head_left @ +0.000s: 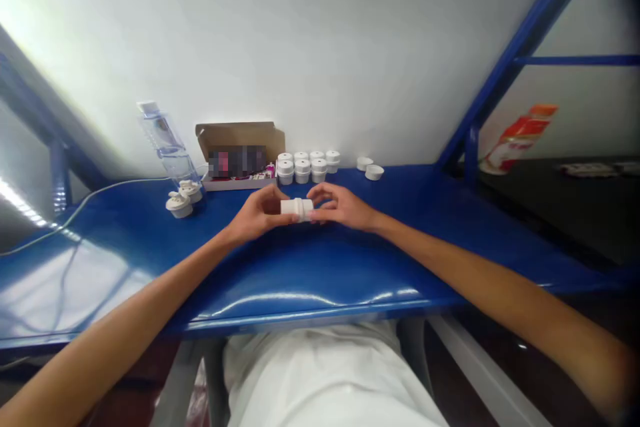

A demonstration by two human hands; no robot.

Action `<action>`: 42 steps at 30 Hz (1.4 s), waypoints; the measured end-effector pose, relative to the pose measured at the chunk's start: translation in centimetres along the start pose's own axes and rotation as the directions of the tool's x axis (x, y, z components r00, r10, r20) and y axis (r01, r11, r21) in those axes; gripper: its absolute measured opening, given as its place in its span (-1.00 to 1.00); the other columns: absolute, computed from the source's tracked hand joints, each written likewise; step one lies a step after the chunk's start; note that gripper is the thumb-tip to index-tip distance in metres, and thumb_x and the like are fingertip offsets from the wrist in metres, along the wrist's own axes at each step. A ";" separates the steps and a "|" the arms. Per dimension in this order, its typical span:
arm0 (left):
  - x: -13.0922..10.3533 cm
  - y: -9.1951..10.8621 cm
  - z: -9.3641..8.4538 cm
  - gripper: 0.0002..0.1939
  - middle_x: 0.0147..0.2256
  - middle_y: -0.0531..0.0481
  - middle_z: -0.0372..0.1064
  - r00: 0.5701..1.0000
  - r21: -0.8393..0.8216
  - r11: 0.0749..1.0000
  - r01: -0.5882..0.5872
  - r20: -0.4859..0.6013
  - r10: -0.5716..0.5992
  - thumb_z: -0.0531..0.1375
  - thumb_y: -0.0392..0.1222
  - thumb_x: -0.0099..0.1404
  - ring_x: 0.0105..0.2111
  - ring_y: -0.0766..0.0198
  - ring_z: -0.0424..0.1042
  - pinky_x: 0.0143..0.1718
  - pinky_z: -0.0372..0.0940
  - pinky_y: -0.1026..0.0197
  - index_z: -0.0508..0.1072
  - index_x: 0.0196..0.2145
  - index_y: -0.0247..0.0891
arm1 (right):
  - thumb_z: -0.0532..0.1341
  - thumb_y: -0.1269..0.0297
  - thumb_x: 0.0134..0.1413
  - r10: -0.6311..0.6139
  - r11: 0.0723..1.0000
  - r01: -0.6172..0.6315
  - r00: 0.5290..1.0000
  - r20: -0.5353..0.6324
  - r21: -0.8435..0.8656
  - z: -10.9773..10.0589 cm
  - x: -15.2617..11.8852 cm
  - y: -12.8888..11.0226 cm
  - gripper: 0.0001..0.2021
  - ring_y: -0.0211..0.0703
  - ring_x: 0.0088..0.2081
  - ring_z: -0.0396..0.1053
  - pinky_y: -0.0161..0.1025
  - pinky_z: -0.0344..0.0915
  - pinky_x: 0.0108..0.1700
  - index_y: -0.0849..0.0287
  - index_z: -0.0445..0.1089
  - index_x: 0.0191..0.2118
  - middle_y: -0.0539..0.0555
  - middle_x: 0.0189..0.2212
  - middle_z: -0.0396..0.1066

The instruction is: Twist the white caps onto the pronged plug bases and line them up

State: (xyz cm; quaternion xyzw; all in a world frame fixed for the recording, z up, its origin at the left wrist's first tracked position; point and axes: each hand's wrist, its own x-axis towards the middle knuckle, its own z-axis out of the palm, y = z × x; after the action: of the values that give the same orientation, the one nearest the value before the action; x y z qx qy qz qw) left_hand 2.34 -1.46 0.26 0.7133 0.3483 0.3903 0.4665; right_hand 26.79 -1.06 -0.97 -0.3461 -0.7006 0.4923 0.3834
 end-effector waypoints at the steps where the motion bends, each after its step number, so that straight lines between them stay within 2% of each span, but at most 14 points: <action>1: 0.0 0.0 0.0 -0.46 -0.30 -0.04 0.52 1.000 -0.002 1.000 -0.002 0.001 0.002 0.53 -0.03 -0.06 -0.26 0.15 0.54 -0.24 0.40 0.15 0.36 -0.27 -0.28 | 0.41 0.03 0.04 0.039 0.999 -0.039 0.999 0.002 0.015 0.2 0.0 0.1 -0.56 -0.14 -0.34 0.55 -0.19 0.52 -0.26 0.18 0.37 -0.07 0.06 -0.30 0.51; 3: 0.0 0.1 -0.1 -0.44 -0.27 -0.05 0.52 1.000 -0.011 1.000 -0.004 0.000 0.004 0.54 -0.04 -0.09 -0.26 0.13 0.54 -0.25 0.41 0.16 0.34 -0.26 -0.27 | 0.37 -0.01 0.09 0.045 0.998 -0.045 0.999 -0.003 0.052 0.5 0.0 0.2 -0.60 -0.10 -0.28 0.56 -0.18 0.53 -0.25 0.19 0.40 -0.10 0.10 -0.28 0.54; 5: 0.0 0.2 0.0 -0.44 -0.25 -0.06 0.52 1.000 -0.018 1.000 -0.003 0.005 0.003 0.53 -0.03 -0.08 -0.24 0.12 0.54 -0.25 0.41 0.15 0.33 -0.26 -0.26 | 0.47 0.06 -0.05 -0.030 0.997 0.031 0.999 -0.016 0.068 0.6 0.0 0.2 -0.54 -0.07 -0.15 0.55 -0.16 0.53 -0.15 0.16 0.43 -0.07 0.11 -0.14 0.54; 8: -0.1 0.1 0.1 -0.48 -0.26 -0.06 0.50 0.999 0.037 0.998 -0.042 0.014 0.041 0.50 0.01 -0.01 -0.24 0.10 0.54 -0.22 0.42 0.12 0.32 -0.27 -0.26 | 0.50 0.07 -0.09 -0.024 0.996 0.025 1.000 -0.010 0.087 0.6 0.0 0.1 -0.53 -0.10 -0.22 0.56 -0.16 0.52 -0.15 0.19 0.47 -0.09 0.09 -0.22 0.57; 13: -0.6 -0.4 0.4 -0.64 -0.23 -0.04 0.46 0.970 0.475 0.848 -0.236 0.059 0.237 0.37 0.02 0.17 -0.20 0.11 0.47 -0.09 0.35 0.08 0.38 -0.22 -0.22 | 0.37 -0.03 0.09 0.090 0.990 -0.093 0.995 0.031 0.109 0.8 0.0 0.2 -0.59 -0.12 -0.32 0.55 -0.18 0.49 -0.19 0.26 0.52 -0.14 0.11 -0.33 0.57; 17: -0.3 -0.5 0.1 -0.71 -0.07 -0.11 0.46 0.951 0.662 0.685 -0.306 0.179 0.252 0.27 0.03 0.30 -0.06 0.03 0.45 0.00 0.29 0.07 0.43 -0.12 -0.17 | 0.31 0.02 0.14 -0.096 0.973 0.066 0.988 -0.125 -0.222 -0.1 0.6 0.6 -0.63 -0.04 -0.25 0.53 -0.07 0.47 -0.11 0.21 0.55 -0.08 0.14 -0.21 0.58; 21: 0.4 -0.4 -1.5 -0.71 -0.10 -0.13 0.49 0.945 0.721 0.611 -0.328 0.263 0.197 0.22 0.08 0.33 -0.10 0.04 0.47 -0.01 0.29 0.09 0.50 -0.18 -0.18 | 0.28 0.20 0.13 -0.349 0.749 0.081 0.892 -0.288 -0.658 -3.8 1.7 2.5 -0.61 0.00 -0.19 0.48 0.04 0.40 0.04 0.16 0.51 0.07 0.16 -0.12 0.52; 23: 0.7 -0.3 -2.8 -0.70 -0.15 -0.13 0.50 0.961 0.780 0.565 -0.270 0.183 0.206 0.21 0.09 0.32 -0.15 0.04 0.48 -0.04 0.31 0.09 0.52 -0.20 -0.19 | 0.32 0.25 0.04 -0.351 0.713 -0.003 0.864 -0.361 -0.701 -6.0 2.3 4.2 -0.53 -0.02 -0.22 0.46 0.05 0.41 0.02 0.18 0.44 0.11 0.17 -0.10 0.47; 25: 1.0 -0.2 -4.4 -0.69 -0.17 -0.14 0.52 0.970 0.849 0.491 -0.194 0.089 0.227 0.19 0.08 0.32 -0.15 0.01 0.48 -0.05 0.31 0.08 0.53 -0.22 -0.21 | 0.34 0.25 -0.01 -0.330 0.756 -0.061 0.824 -0.461 -0.651 -7.8 2.8 6.0 -0.50 -0.08 -0.25 0.46 0.01 0.46 -0.05 0.20 0.36 0.08 0.19 -0.04 0.41; 28: 1.3 0.1 -6.5 -0.69 -0.18 -0.15 0.53 0.966 0.917 0.395 -0.057 -0.049 0.253 0.15 0.05 0.32 -0.15 0.01 0.49 -0.06 0.32 0.07 0.54 -0.22 -0.23 | 0.33 0.26 -0.02 -0.261 0.833 -0.049 0.844 -0.469 -0.552 -8.8 3.4 8.1 -0.60 -0.13 -0.20 0.48 -0.10 0.50 -0.13 0.14 0.31 -0.03 0.16 0.01 0.35; 32: 1.4 1.1 -8.7 -0.69 -0.19 -0.15 0.54 0.951 0.939 0.319 0.126 -0.206 0.230 0.14 0.04 0.31 -0.16 0.02 0.48 -0.11 0.32 0.08 0.53 -0.25 -0.24 | 0.25 0.35 0.01 -0.253 0.826 -0.030 0.872 -0.419 -0.563 -8.9 3.8 8.7 -0.71 -0.08 -0.10 0.50 -0.11 0.49 -0.10 0.14 0.33 -0.09 0.17 0.05 0.36; 35: 0.9 1.9 -10.3 -0.65 -0.18 -0.20 0.53 0.935 0.933 0.224 0.282 -0.319 0.152 0.13 0.07 0.33 -0.18 -0.03 0.47 -0.17 0.32 0.04 0.52 -0.21 -0.26 | 0.21 0.37 0.04 -0.272 0.743 -0.109 0.852 -0.447 -0.661 -9.8 3.7 7.6 -0.67 -0.05 -0.10 0.50 -0.06 0.45 -0.02 0.17 0.34 -0.02 0.20 0.02 0.42; 39: 0.2 1.9 -12.8 -0.55 -0.11 -0.32 0.48 0.893 0.892 0.075 0.446 -0.449 0.024 0.16 0.12 0.32 -0.10 -0.15 0.44 -0.15 0.32 -0.08 0.49 -0.11 -0.35 | 0.21 0.32 0.06 -0.316 0.506 -0.328 0.790 -0.525 -0.798 -12.2 2.6 5.9 -0.62 0.13 0.08 0.40 0.04 0.31 0.15 0.19 0.35 0.04 0.27 0.04 0.42; 42: -0.2 1.2 -14.0 -0.46 -0.11 -0.33 0.46 0.862 0.863 0.054 0.502 -0.494 -0.114 0.31 0.16 0.17 -0.05 -0.23 0.42 -0.12 0.32 -0.14 0.49 -0.12 -0.41 | 0.26 0.22 0.04 -0.133 0.396 -0.510 0.791 -0.597 -0.764 -13.6 1.5 5.4 -0.49 0.27 0.06 0.40 0.09 0.33 0.08 0.23 0.30 0.13 0.35 0.03 0.43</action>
State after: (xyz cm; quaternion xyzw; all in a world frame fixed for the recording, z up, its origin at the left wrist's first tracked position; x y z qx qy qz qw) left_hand -9.94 3.55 4.96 0.6778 0.7261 0.0550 -0.1015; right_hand 38.65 7.55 -2.85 -0.7077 -0.6534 -0.0492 0.2641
